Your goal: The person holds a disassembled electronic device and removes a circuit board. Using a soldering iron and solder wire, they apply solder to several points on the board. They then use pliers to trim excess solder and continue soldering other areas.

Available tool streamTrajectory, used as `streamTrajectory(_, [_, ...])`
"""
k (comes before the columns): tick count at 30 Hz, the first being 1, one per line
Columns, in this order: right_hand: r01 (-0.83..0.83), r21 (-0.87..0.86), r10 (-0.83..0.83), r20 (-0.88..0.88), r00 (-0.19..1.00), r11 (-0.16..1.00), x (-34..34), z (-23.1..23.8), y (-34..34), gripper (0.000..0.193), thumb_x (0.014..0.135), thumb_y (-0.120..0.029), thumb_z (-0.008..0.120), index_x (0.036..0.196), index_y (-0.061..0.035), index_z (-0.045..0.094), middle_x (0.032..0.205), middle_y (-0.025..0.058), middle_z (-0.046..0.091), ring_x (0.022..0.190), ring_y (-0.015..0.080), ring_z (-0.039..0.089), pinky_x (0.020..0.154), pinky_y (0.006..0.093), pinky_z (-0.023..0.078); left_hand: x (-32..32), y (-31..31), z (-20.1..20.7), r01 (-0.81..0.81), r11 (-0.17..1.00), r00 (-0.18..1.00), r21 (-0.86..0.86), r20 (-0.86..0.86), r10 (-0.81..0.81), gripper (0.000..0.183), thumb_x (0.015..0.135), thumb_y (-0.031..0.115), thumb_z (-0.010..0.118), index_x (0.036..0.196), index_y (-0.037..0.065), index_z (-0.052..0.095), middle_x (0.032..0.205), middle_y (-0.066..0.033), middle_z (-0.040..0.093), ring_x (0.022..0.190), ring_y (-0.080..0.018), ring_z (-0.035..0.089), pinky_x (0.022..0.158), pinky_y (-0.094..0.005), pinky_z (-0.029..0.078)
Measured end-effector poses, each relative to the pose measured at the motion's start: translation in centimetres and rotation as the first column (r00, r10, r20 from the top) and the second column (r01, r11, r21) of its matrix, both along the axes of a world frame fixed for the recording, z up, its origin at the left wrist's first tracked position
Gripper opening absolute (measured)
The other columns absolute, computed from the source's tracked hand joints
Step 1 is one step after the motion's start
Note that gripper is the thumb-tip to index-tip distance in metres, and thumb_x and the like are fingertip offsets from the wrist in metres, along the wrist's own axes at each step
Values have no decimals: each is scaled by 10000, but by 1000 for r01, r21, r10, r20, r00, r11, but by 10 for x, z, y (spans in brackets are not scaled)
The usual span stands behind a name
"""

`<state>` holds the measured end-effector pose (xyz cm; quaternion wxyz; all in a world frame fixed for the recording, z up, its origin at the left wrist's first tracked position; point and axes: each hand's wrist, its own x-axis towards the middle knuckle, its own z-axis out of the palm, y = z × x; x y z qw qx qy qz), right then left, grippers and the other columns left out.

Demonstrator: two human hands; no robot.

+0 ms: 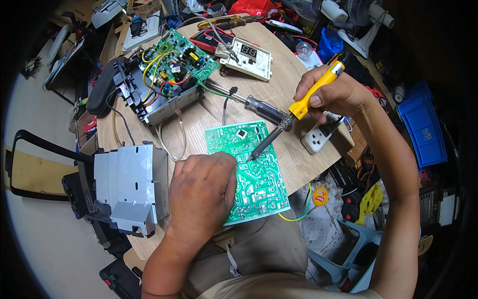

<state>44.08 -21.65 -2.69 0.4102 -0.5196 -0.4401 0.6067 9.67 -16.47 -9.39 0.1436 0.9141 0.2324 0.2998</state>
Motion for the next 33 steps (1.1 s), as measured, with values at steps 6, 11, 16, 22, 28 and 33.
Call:
streamTrajectory(6, [-12,35,12,-16,1000,999,2,-4,-1,295,868,-61,766,1141,49,744,937,188,740,672,174,706,535,284,595,-1,0,4,13,1000,1000,-29,-5,-14,175,850,38,749,1012,84,699,991,-82,750,882,-308,682,805,-421,507])
streamTrajectory(11, [5,53,-3,-46,999,999,2,-8,-3,289,872,-55,762,1140,52,744,953,194,737,674,178,706,543,288,602,0,-1,6,11,1000,1000,-28,-5,-12,169,854,36,750,1010,82,703,979,-85,749,872,-306,683,811,-416,504])
streamTrajectory(16, [11,44,-10,-37,999,999,1,-9,-4,289,872,-44,761,1143,57,744,963,200,733,679,191,705,551,302,606,1,-1,3,-11,1000,1000,-4,-6,11,178,831,70,767,983,126,695,959,-12,721,891,-227,663,818,-377,484])
streamTrajectory(22, [21,35,-19,-55,998,999,1,-10,-5,297,868,-39,770,1145,62,741,957,203,730,684,197,705,550,305,604,2,-2,4,-17,1000,1000,-4,-10,17,165,835,71,765,976,127,699,961,-12,722,894,-226,663,820,-376,485])
streamTrajectory(28, [-7,44,9,-48,999,999,3,-10,-6,326,853,-43,785,1161,57,743,983,208,740,719,208,717,592,319,619,1,-2,7,-6,999,1000,-32,-17,5,169,852,43,758,1010,85,712,967,-83,745,866,-304,683,810,-416,503])
streamTrajectory(33, [-64,103,58,59,997,993,4,-5,-9,348,803,-49,826,1137,34,774,1043,192,765,789,212,741,686,319,633,2,-2,6,-12,1000,1000,-13,-25,12,173,836,60,762,991,109,703,973,-36,728,886,-253,667,825,-391,491])
